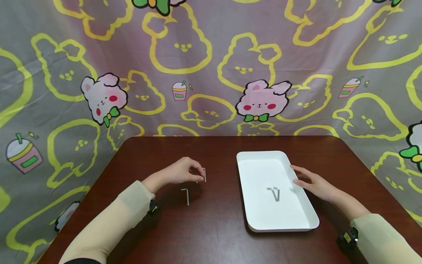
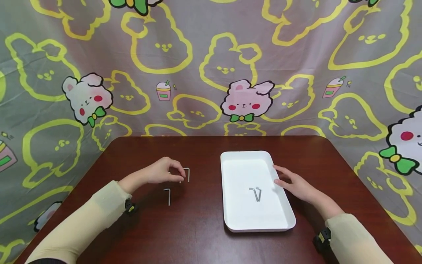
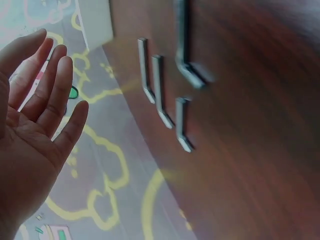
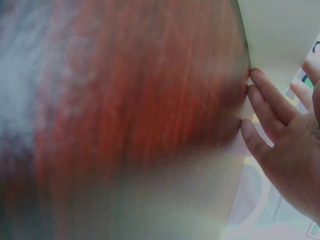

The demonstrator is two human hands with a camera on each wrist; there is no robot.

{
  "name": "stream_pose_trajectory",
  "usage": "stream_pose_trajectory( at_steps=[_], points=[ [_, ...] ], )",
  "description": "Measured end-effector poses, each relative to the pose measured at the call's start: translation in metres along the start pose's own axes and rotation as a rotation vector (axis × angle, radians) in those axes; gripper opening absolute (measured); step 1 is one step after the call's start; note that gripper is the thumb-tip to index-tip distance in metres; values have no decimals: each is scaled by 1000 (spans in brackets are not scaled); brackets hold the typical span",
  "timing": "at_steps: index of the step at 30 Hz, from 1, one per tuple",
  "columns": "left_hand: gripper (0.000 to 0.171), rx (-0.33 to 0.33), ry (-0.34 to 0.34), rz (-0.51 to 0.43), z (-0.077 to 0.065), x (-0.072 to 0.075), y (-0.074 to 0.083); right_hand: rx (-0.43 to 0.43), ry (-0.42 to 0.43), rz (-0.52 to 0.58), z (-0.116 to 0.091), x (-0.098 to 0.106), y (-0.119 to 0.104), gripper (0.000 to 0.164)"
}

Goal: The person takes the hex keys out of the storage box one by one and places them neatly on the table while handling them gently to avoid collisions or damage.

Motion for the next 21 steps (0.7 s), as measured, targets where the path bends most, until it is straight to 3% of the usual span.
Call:
stream_pose_trajectory(
  at_steps=[4, 11, 21],
  points=[
    [4, -33, -19, -18, 13, 1, 14, -3, 2, -1, 0, 0, 1, 63],
    [7, -96, -26, 68, 38, 1, 37, 1, -3, 0, 1, 0, 1, 63],
    [9, -148, -39, 94, 72, -1, 58, 2, -2, 7, 0, 1, 2, 62]
  ],
)
Point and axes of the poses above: each hand's wrist, its own z-axis towards the middle knuckle, its own x-axis out of the back of the hand, y = z × x, the point moved 7 cm from there along z, towards the middle knuckle, and after that the axes turned 9 degrees about z, right-handed, at the moved point
